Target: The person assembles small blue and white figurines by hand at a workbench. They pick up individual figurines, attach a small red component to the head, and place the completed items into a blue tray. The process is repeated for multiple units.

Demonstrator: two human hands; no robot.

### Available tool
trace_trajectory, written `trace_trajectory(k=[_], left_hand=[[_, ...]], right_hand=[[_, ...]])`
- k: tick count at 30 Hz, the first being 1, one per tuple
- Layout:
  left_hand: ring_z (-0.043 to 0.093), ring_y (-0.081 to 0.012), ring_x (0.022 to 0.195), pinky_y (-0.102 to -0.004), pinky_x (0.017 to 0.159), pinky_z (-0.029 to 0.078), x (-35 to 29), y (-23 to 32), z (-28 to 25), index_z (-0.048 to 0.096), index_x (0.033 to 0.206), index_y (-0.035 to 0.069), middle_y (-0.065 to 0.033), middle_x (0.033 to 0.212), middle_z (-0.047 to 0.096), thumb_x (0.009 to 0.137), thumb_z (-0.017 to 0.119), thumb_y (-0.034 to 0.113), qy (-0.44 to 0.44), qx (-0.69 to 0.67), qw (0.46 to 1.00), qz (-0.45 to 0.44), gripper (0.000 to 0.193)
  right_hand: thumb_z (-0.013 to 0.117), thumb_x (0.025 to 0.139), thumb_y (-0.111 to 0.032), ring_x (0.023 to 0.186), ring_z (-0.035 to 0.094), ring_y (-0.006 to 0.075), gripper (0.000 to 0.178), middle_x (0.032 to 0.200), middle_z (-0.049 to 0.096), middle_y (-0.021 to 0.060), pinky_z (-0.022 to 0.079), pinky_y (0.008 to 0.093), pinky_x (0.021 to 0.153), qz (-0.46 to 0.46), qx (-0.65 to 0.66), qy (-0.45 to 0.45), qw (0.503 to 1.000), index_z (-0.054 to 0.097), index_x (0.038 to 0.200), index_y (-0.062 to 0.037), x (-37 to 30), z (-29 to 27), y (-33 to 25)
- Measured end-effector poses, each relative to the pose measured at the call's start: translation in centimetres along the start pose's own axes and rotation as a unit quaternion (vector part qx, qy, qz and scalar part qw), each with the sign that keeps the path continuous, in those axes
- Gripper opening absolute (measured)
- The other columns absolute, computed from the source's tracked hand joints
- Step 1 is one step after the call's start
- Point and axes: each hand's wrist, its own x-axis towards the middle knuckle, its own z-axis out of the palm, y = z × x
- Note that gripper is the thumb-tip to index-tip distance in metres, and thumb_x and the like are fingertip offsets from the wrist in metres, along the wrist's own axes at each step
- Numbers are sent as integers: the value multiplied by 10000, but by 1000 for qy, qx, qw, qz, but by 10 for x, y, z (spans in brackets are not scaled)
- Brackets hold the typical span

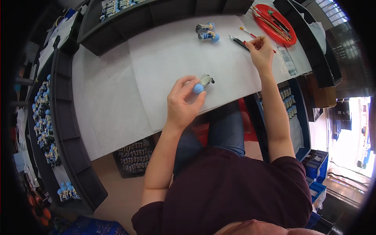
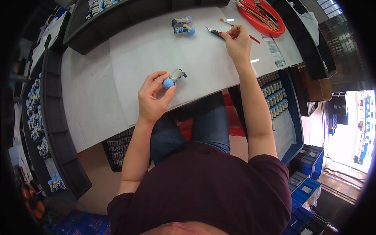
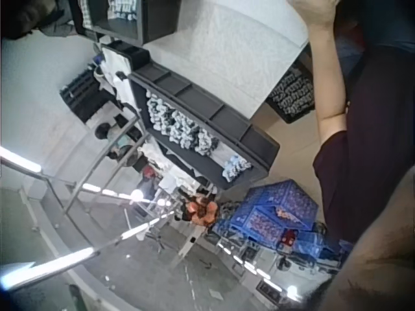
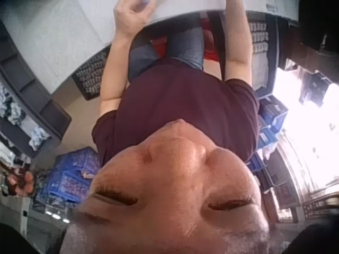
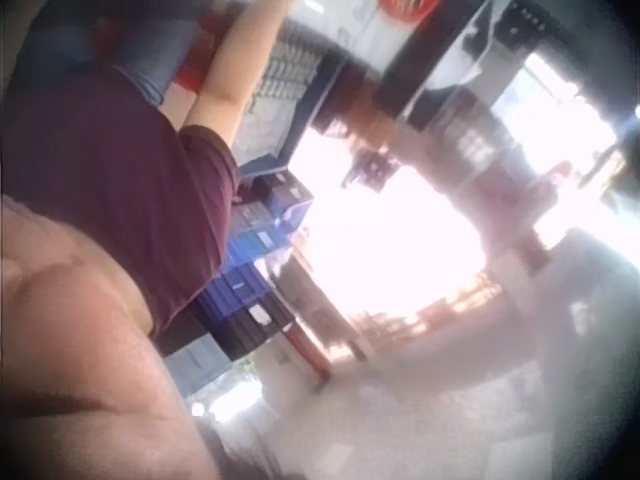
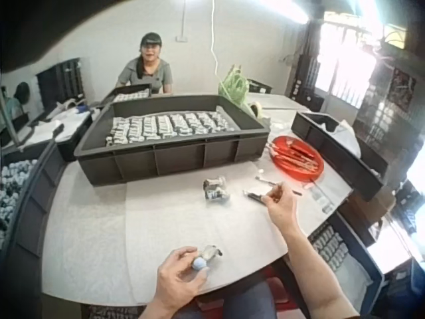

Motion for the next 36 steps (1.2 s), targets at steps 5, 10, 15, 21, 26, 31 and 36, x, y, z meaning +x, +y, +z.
trace_trajectory(k=[5,10,15,21,26,31,36], left_hand=[[594,-135,807,-252,712,499,-1,2,1,558,1082,-52,-90,941,594,822,618,42,48,-231,964,-120,283],[592,-124,726,-238,648,488,2,-1,-8,545,1094,-36,-52,819,597,907,532,145,50,-246,956,-151,260],[565,-116,650,-229,587,456,5,2,-10,559,1079,-35,-40,773,578,942,468,272,62,-266,944,-184,348],[546,-96,628,-216,553,431,4,3,-12,586,1042,-37,-34,758,575,926,482,333,74,-248,947,-189,401],[538,-81,626,-204,548,416,3,0,-12,586,1058,-31,-24,757,575,903,516,349,67,-243,949,-188,416],[547,-77,707,-203,605,424,2,0,-12,565,1122,-25,-60,860,620,911,519,298,73,-252,950,-170,389],[556,-89,831,-218,700,440,1,-3,-13,528,1182,-21,-136,1048,620,942,467,198,52,-288,942,-166,331]], right_hand=[[668,720,-20,683,611,188,190,746,630,90,473,282,655,-51,-42,5,998,540,859,-5,24,7,14],[631,729,30,730,611,220,170,801,631,97,478,322,668,-103,-32,-47,993,544,868,-17,6,10,0],[650,703,20,767,587,254,222,876,629,110,472,333,670,-256,-131,-89,954,586,911,-24,-19,8,15],[662,808,-117,896,580,141,305,990,619,82,479,268,740,-7,280,-297,913,560,1076,-14,-80,7,-47],[662,819,-134,867,595,138,368,981,610,133,501,257,745,124,379,-436,807,520,1120,25,-113,13,-78],[674,771,-6,903,589,148,356,988,597,112,511,264,760,42,377,-330,864,533,1096,32,-131,32,-69],[648,738,95,933,579,155,372,1035,576,107,525,276,789,18,391,-291,873,529,1085,36,-137,37,-66]])
